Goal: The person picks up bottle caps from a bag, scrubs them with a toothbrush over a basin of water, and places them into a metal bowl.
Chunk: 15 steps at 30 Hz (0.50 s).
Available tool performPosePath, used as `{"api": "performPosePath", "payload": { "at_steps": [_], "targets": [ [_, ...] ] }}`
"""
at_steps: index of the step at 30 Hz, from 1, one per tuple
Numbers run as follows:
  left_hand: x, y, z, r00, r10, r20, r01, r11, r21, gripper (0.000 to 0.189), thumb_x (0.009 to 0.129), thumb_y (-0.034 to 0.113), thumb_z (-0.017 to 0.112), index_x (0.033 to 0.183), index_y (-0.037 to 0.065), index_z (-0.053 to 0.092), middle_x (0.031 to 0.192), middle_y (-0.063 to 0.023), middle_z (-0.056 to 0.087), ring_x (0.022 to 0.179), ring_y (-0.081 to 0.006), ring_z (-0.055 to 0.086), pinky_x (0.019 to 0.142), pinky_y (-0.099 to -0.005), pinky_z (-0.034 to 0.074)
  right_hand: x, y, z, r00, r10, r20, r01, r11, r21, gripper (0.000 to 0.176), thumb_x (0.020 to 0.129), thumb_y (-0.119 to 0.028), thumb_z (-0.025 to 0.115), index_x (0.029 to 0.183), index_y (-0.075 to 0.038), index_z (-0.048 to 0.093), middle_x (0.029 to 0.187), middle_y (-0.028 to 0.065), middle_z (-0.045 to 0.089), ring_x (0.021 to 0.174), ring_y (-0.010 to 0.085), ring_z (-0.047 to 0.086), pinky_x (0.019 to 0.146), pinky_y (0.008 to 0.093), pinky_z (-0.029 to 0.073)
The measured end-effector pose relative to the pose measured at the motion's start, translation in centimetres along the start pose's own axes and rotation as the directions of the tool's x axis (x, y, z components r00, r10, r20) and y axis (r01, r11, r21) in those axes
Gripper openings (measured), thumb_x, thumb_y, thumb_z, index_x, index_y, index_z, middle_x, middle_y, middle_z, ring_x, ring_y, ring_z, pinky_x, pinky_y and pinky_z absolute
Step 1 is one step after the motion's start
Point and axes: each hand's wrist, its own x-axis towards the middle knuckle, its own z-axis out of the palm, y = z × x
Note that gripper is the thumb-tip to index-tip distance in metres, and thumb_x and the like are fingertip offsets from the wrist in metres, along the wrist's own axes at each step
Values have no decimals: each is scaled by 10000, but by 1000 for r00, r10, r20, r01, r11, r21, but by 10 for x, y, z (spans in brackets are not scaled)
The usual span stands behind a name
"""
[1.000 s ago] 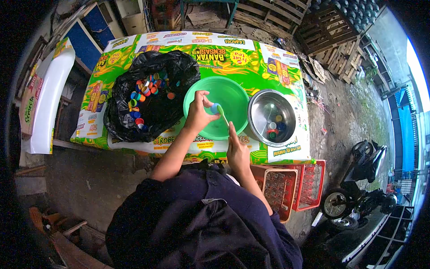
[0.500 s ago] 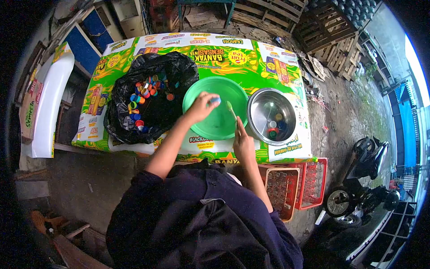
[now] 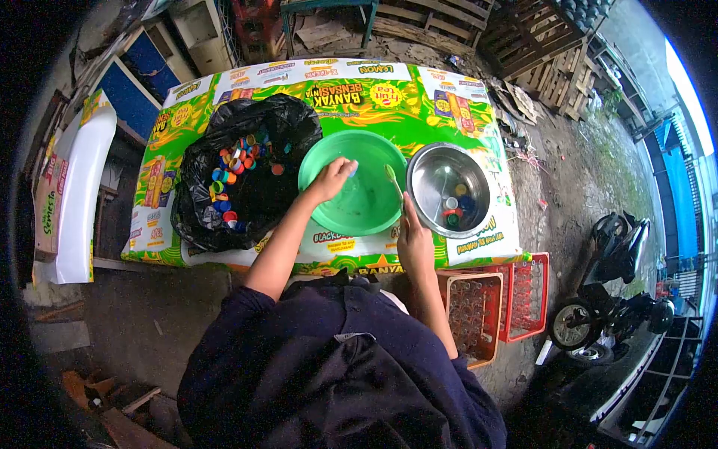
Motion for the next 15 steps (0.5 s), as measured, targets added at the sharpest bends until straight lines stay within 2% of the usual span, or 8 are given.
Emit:
{"api": "performPosePath", "payload": {
  "at_steps": [1,3,5,6,8,9,13,15],
  "targets": [
    [0,-1,4,999,-27,-34,19,975,-224,446,916,471,376,948,77,582,834,4,563,699,-102,493,617,-247,398,3,-4,2,1000,12,-27,-11,999,37,478,871,-76,447,1328,-187,358,1038,267,552,857,406,575,712,447,465],
    [-13,5,11,993,-79,82,112,817,-566,434,923,478,346,930,104,566,787,26,517,667,-79,434,587,-233,356,4,-21,5,998,47,-45,-43,996,80,486,868,-71,446,1329,-198,358,942,266,576,772,405,590,649,451,467],
    [-23,10,20,989,-23,149,132,612,-780,413,937,467,313,926,121,539,791,42,509,689,-50,414,596,-206,328,-3,-24,19,993,64,99,-66,998,14,502,866,-65,445,1332,-229,354,792,258,577,662,392,586,562,444,452],
    [-26,12,22,991,-39,127,125,599,-791,412,940,460,308,938,116,536,793,40,508,690,-51,413,597,-203,327,-7,-25,27,983,73,170,-70,997,-21,511,865,-62,444,1333,-245,351,717,254,578,607,386,584,518,440,444],
    [-33,16,28,994,-72,83,109,574,-811,410,946,446,299,963,107,529,796,37,506,691,-53,410,599,-197,324,-4,-17,27,995,39,95,-40,999,6,515,863,-62,450,1332,-251,352,684,233,579,564,377,575,496,447,434],
    [-36,22,28,988,-148,49,123,549,-827,403,948,435,303,967,99,526,794,30,502,686,-58,408,594,-200,325,0,-18,31,993,44,-109,-28,989,145,518,860,-64,455,1336,-239,349,658,222,576,532,367,566,479,458,414],
    [-37,25,25,988,-147,51,133,625,-769,404,949,430,303,957,97,532,772,29,490,679,-62,400,585,-202,324,-16,-26,35,993,5,117,-18,993,115,523,857,-60,457,1346,-196,332,671,246,563,538,369,569,487,448,404],
    [-39,29,27,990,-138,39,113,582,-805,411,951,428,299,947,94,540,758,29,484,672,-62,395,580,-204,324,-5,-25,30,995,90,42,-95,986,139,520,857,-65,460,1344,-200,336,672,242,563,527,364,567,481,447,402]
  ]
}}
